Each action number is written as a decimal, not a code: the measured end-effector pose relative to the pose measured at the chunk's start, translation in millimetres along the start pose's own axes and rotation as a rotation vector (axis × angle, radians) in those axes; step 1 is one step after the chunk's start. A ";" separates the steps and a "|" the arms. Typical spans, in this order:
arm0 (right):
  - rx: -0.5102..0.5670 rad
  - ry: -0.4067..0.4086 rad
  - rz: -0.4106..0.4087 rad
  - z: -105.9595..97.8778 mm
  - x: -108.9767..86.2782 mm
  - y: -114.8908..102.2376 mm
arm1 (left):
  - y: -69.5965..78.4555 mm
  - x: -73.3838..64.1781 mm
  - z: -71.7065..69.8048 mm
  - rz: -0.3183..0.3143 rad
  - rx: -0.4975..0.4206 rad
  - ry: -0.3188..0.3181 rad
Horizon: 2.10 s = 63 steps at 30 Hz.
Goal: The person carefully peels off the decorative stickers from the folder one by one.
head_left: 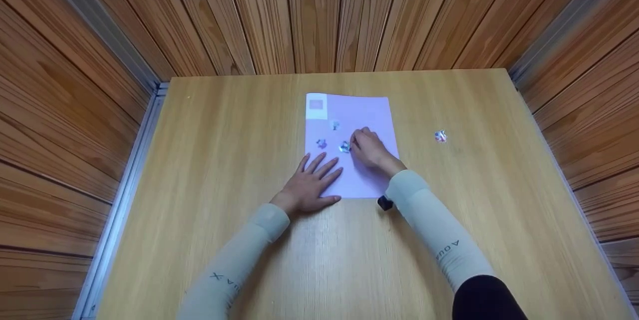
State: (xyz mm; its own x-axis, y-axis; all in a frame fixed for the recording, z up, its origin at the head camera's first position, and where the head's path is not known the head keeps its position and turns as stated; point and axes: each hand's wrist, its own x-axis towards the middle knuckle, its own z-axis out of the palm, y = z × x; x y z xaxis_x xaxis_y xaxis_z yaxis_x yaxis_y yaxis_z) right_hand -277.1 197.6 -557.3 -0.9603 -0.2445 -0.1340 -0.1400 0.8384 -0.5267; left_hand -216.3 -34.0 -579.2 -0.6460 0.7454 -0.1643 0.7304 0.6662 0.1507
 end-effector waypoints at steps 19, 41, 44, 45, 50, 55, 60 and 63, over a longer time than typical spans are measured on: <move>0.036 -0.035 0.003 -15.4 -9.9 10.2 | -0.2 1.4 3.3 0.006 0.008 0.006; 0.139 -0.124 0.234 -49.8 -36.3 47.1 | -0.6 -1.9 1.4 0.020 -0.036 0.027; 0.110 -0.125 0.240 -55.1 -40.7 55.0 | -0.2 -1.7 1.4 0.017 -0.031 0.024; 0.105 -0.128 0.246 -56.9 -42.0 57.5 | 0.0 -1.8 1.7 0.016 -0.030 0.024; 0.173 -0.140 0.310 -66.5 -48.8 67.1 | -0.8 -1.8 1.4 0.015 -0.026 0.021; 0.235 -0.139 0.338 -73.8 -58.2 75.5 | -1.1 -2.1 1.3 0.022 -0.022 0.025; 0.234 -0.121 0.355 -82.4 -69.9 87.0 | -0.2 -3.3 0.2 0.030 -0.020 0.037; 0.216 -0.107 0.360 -88.6 -76.5 97.4 | 0.6 -3.8 -0.6 0.030 -0.012 0.044</move>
State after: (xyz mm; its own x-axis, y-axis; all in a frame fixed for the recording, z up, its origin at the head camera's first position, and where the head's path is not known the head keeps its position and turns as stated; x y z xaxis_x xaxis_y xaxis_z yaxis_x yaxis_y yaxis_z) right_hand -238.6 341.1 -524.0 -0.9068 -0.0141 -0.4214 0.2638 0.7608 -0.5930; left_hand -213.5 -36.5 -578.0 -0.6331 0.7652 -0.1165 0.7470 0.6435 0.1670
